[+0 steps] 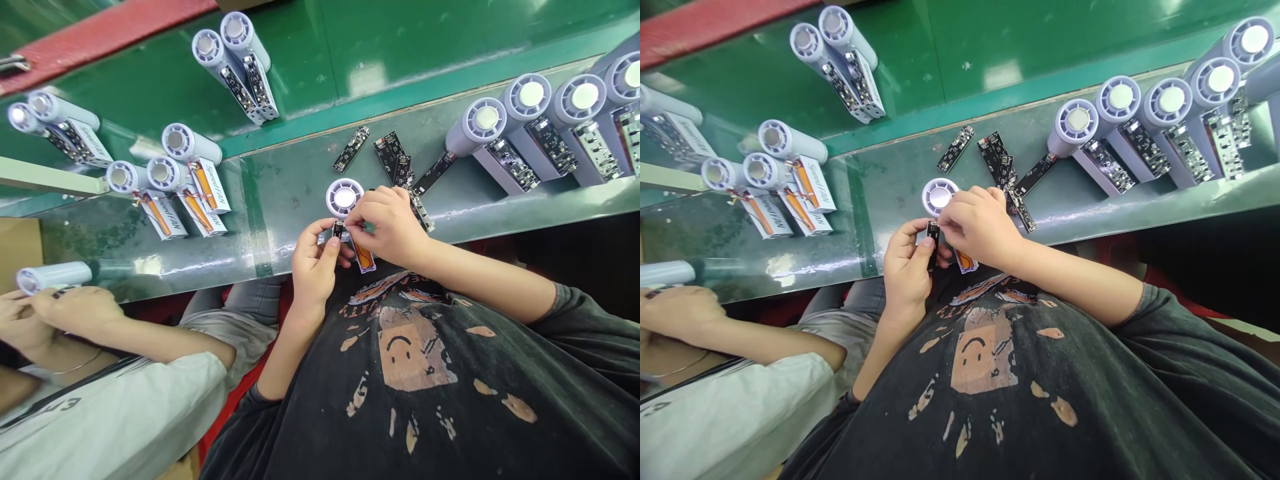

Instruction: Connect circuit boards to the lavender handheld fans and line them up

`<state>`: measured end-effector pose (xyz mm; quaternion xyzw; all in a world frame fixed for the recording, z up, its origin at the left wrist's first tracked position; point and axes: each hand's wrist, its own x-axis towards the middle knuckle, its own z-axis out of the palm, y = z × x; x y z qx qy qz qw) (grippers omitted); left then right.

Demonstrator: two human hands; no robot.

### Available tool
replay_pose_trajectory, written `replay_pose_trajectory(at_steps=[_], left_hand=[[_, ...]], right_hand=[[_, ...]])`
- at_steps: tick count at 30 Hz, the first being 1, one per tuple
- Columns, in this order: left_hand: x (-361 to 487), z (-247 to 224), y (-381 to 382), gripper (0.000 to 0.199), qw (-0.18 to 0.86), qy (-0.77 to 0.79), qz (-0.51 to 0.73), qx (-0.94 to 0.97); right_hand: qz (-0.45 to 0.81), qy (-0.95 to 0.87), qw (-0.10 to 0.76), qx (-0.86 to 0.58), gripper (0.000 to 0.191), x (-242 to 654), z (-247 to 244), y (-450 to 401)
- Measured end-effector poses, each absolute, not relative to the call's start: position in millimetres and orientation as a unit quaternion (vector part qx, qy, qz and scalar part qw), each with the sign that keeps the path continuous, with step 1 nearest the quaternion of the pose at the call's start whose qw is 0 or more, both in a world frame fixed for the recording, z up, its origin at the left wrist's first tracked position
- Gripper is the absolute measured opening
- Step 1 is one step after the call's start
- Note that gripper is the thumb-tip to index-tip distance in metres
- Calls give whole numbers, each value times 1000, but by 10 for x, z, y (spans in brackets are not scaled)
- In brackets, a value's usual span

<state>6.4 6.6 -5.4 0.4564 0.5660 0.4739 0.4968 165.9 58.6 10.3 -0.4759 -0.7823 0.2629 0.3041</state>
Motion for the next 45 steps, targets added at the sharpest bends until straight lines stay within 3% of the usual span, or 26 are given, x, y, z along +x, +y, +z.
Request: replay_pose_trajectory(at_steps=[23,30,36,40,45], left_hand=[[113,-163,17,20,386,514,492,587],[39,-229,29,25,441,521,514,519],[22,-252,-3,23,457,525,495,520],[30,-156,-5,15,399,540,438,598],[33,-56,25,19,296,542,398,678]], right_hand=[[276,-795,282,-460,18,1676,54,616],[305,-817,358,-332,15,1992,80,801],[347,-852,325,-217,15,2132,-66,781],[366,-828,345,-246,13,2024,-70,725],[371,-827,323,-273,14,1906,-3,711]])
